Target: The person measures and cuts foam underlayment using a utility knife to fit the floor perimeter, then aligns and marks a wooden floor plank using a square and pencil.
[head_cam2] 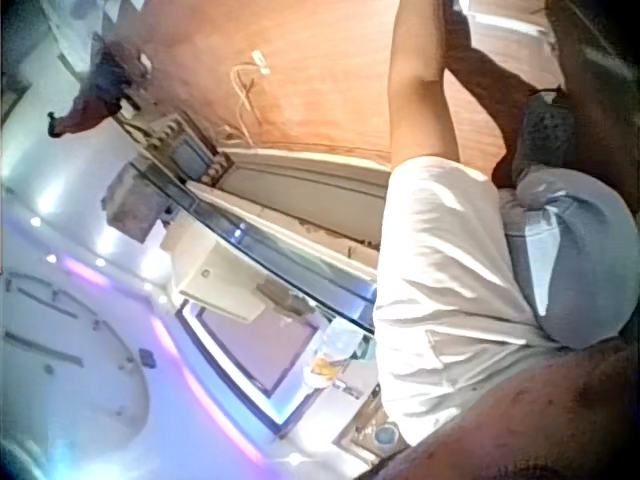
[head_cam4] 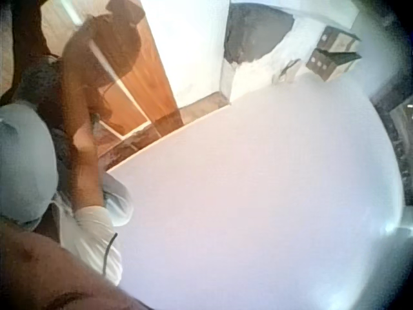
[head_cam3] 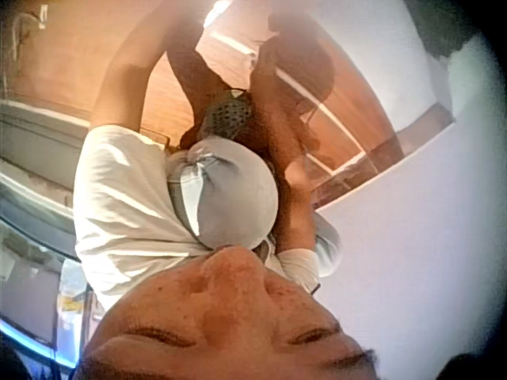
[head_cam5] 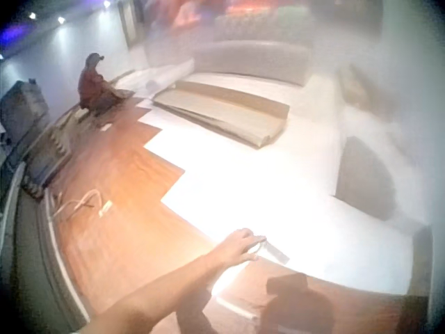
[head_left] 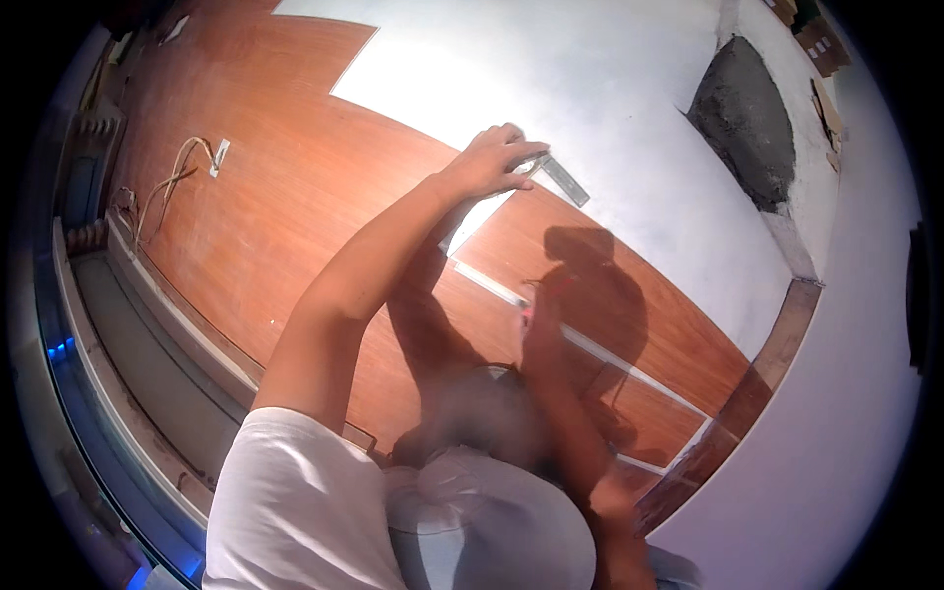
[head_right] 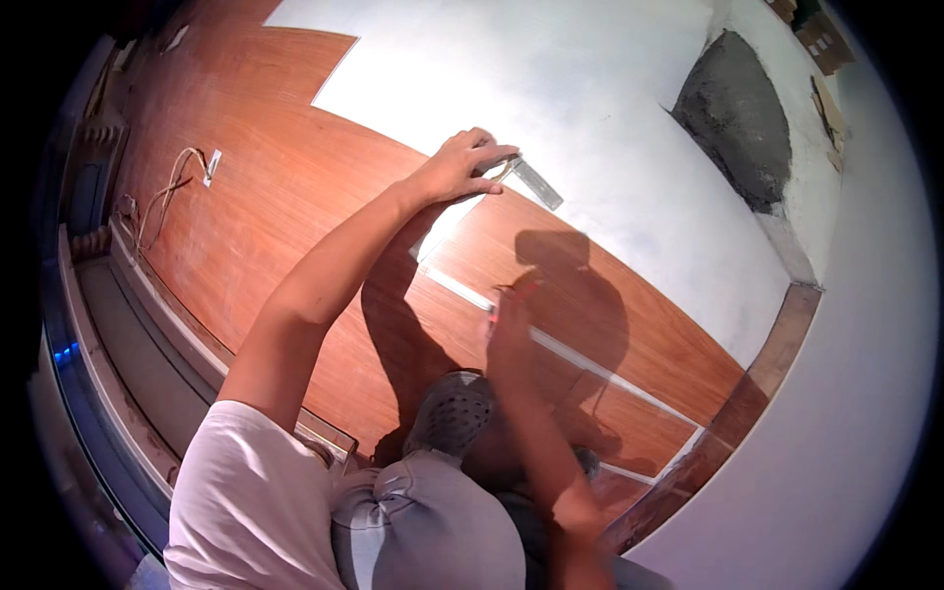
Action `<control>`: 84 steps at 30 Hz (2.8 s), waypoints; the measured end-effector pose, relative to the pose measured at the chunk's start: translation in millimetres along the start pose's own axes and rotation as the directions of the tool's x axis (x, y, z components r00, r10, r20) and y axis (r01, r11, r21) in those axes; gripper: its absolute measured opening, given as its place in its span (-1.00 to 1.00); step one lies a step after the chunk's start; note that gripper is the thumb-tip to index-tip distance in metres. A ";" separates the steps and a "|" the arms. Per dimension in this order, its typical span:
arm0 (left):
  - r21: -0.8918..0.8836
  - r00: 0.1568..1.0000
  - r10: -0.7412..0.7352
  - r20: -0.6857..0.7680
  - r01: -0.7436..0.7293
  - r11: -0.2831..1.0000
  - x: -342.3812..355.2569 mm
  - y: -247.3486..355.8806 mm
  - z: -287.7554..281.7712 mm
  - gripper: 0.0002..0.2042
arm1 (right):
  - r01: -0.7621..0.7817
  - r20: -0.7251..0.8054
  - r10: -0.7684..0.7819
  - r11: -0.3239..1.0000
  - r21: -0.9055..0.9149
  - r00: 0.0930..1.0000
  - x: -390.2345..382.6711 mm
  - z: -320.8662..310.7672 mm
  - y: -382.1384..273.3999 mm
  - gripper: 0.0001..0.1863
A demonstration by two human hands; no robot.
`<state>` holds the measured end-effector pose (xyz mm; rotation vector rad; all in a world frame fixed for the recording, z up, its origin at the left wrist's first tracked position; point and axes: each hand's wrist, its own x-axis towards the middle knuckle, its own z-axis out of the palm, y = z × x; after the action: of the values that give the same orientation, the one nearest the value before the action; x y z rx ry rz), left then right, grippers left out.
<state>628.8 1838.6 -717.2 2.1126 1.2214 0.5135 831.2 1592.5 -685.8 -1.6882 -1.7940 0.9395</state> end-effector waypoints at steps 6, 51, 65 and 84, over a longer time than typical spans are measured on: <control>0.111 0.996 0.070 0.046 -0.075 0.991 22.6 -8.7 5.5 -0.53 | -0.060 0.028 0.063 0.993 -0.103 0.998 -29.3 -48.4 59.2 -0.60; -0.029 0.962 -0.002 0.275 0.010 1.000 24.3 -37.3 -12.3 -0.61 | -0.183 -0.068 0.175 0.975 -0.129 0.982 -15.6 -37.4 47.7 -0.53; 0.059 0.955 0.010 0.297 -0.029 0.998 25.5 -37.5 -11.4 -0.62 | -0.165 -0.055 0.159 0.975 -0.150 0.986 -15.4 -35.6 51.5 -0.53; 0.098 0.887 0.109 0.450 -0.170 0.981 22.8 -33.5 -32.8 0.03 | -0.137 -0.047 0.134 0.988 -0.073 0.990 14.3 -34.6 38.1 -0.59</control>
<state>599.2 1881.5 -716.3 2.2766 0.8645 -0.0038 880.5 1611.4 -694.3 -1.8832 -1.7255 0.8955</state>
